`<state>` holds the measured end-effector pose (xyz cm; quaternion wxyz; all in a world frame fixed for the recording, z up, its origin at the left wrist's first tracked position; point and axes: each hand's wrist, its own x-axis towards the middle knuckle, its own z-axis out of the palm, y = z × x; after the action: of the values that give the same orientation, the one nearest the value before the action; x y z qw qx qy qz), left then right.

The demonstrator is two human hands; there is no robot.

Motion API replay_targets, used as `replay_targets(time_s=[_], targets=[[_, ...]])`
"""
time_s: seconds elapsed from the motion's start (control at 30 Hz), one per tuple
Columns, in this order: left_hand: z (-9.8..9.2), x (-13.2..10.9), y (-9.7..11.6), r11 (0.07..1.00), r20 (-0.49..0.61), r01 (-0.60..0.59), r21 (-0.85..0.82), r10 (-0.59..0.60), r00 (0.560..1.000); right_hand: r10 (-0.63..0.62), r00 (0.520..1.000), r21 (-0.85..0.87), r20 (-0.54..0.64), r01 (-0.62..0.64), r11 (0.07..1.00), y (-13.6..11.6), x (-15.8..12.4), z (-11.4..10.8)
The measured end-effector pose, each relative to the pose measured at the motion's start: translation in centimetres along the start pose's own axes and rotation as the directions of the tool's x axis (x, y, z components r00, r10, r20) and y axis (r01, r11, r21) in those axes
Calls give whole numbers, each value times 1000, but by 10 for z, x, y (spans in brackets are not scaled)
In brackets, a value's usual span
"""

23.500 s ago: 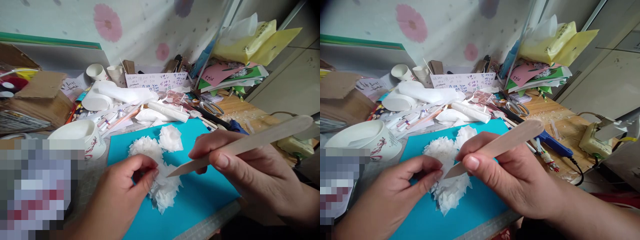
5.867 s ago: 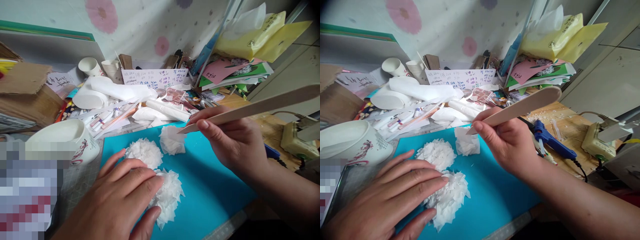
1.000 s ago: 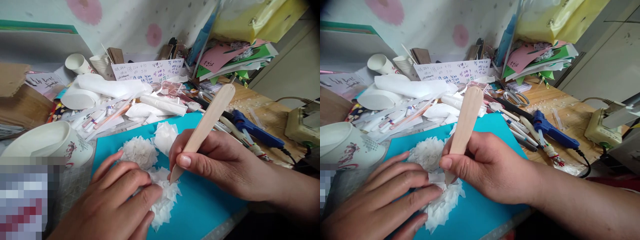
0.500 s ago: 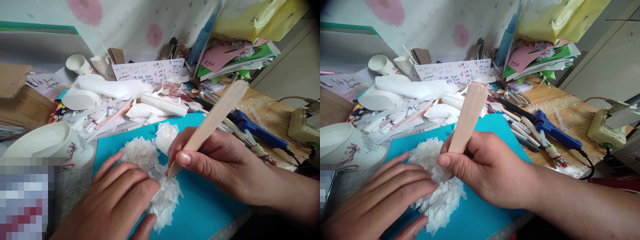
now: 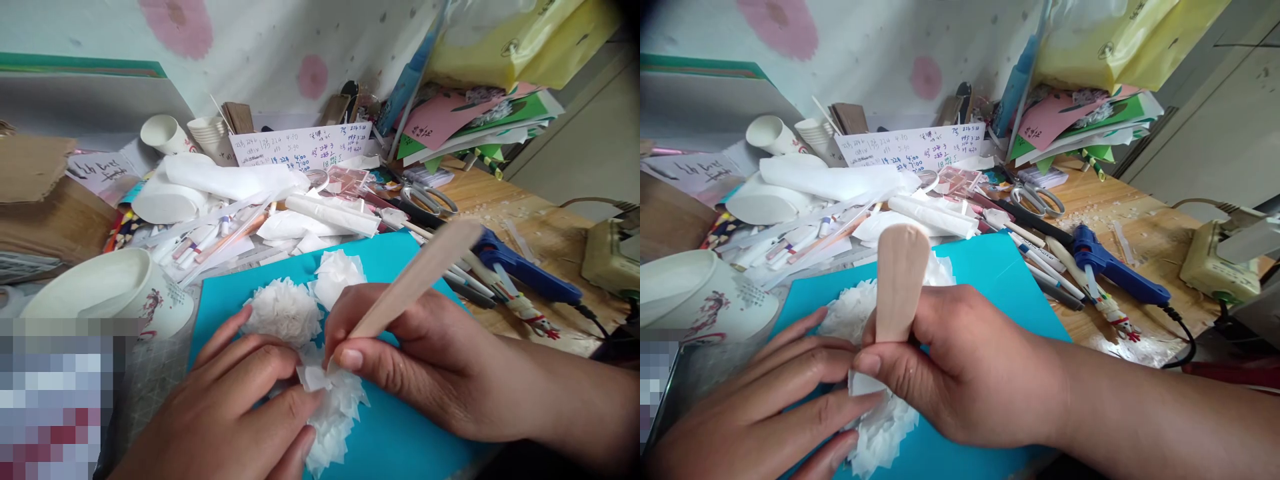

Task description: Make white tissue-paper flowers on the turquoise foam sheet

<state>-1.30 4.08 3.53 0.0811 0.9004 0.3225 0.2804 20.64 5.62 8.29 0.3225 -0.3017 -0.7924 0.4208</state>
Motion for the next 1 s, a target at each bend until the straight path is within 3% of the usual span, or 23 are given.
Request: replay_targets(time_s=[0.17, 0.3, 0.43, 0.63, 0.73, 0.83, 1.0], targets=[[-2, -1, 4, 1000, 1, 27, 2, -27, 1000, -115, 969, -142, -220, 85, 986, -3, -2, -3], [-5, -1, 6, 999, 11, 31, 15, -31, 999, -153, 988, -138, -35, 147, 979, 0, -1, -2], [-9, -1, 6, 997, 5, 75, 25, -75, 997, -77, 994, -64, 80, 83, 995, 4, 0, 1], [-8, 1, 5, 999, -64, -42, 34, 44, 997, 23, 996, 9, 90, -24, 1000, 2, 0, -4], [-8, 2, 7, 999, -26, -31, 28, 31, 999, 105, 994, 152, -20, -101, 983, 4, 2, -6], [-9, 3, 8, 999, -5, -26, 34, 26, 1000, 134, 978, 230, -161, -95, 969, 7, 4, -5], [-10, 2, 6, 998, -23, -47, 35, 47, 999, 95, 992, 113, -89, -84, 990, 9, 6, 4]])
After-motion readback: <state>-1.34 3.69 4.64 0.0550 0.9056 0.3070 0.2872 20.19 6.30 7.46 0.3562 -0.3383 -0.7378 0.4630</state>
